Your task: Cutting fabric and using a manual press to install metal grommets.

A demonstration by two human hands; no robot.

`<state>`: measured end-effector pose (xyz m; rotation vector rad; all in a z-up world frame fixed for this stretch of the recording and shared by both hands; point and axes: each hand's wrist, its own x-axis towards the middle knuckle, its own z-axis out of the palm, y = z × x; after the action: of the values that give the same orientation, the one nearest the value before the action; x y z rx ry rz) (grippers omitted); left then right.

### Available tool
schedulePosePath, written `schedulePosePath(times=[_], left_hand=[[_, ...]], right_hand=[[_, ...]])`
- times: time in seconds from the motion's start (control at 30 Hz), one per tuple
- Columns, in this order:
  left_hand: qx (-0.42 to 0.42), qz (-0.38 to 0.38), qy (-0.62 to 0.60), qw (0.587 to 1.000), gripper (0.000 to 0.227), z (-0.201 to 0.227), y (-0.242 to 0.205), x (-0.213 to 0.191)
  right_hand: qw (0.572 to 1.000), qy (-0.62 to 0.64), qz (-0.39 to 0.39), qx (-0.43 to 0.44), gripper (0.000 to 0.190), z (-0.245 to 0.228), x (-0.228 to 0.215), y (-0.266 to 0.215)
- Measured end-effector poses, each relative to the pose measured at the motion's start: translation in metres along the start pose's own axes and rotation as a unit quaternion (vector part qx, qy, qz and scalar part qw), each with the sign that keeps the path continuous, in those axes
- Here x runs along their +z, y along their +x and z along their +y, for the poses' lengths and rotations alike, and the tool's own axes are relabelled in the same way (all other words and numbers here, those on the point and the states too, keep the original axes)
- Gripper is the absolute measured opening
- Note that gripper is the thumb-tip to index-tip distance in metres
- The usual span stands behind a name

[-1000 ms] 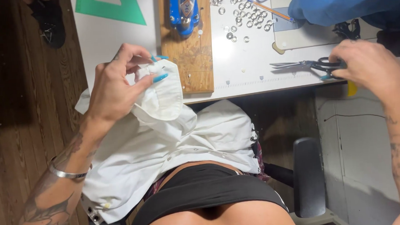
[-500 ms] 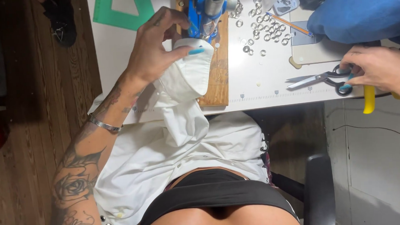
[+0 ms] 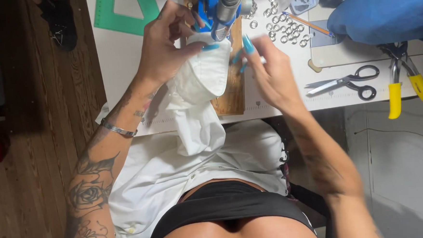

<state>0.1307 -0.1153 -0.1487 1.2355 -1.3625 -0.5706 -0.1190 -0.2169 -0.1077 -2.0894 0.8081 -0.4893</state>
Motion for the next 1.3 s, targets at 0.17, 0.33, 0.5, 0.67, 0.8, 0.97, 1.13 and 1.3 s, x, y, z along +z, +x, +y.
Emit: schedulePosePath(times=[0.17,0.33,0.5,0.67,0.8,0.97,1.13,1.3], left_hand=[[0.013,-0.002,-0.001,1.0,0.037,0.002,0.008,0.0],[0.032,-0.018,0.004,0.999,0.044,-0.012,0.003,0.0],[0.109,0.002,0.126,0.986,0.043,-0.02,-0.012,0.011],[0.124,0.043,0.155,0.979,0.047,-0.001,-0.015,0.02],[0.091,0.025,0.142,0.985,0.041,-0.018,-0.01,0.022],[0.002,0.025,-0.051,0.998,0.04,-0.032,-0.012,0.032],[0.071,0.009,-0.049,0.996,0.037,-0.042,-0.012,0.028],[-0.033,-0.012,-0.175,0.984,0.03,-0.04,-0.005,0.028]], right_hand=[[0.997,0.011,0.038,-0.061,0.03,0.003,0.033,0.02],[0.996,0.054,0.059,-0.033,0.032,0.008,0.047,0.029],[0.992,0.088,0.086,-0.039,0.028,0.014,0.056,0.029],[0.991,0.101,0.088,-0.024,0.028,0.025,0.059,0.031],[0.983,0.171,0.056,-0.029,0.027,0.027,0.058,0.033],[0.985,0.155,0.061,-0.047,0.026,0.025,0.061,0.022],[0.986,0.096,0.111,-0.082,0.023,0.022,0.071,0.018],[0.985,0.076,0.129,-0.09,0.022,0.025,0.077,0.019]])
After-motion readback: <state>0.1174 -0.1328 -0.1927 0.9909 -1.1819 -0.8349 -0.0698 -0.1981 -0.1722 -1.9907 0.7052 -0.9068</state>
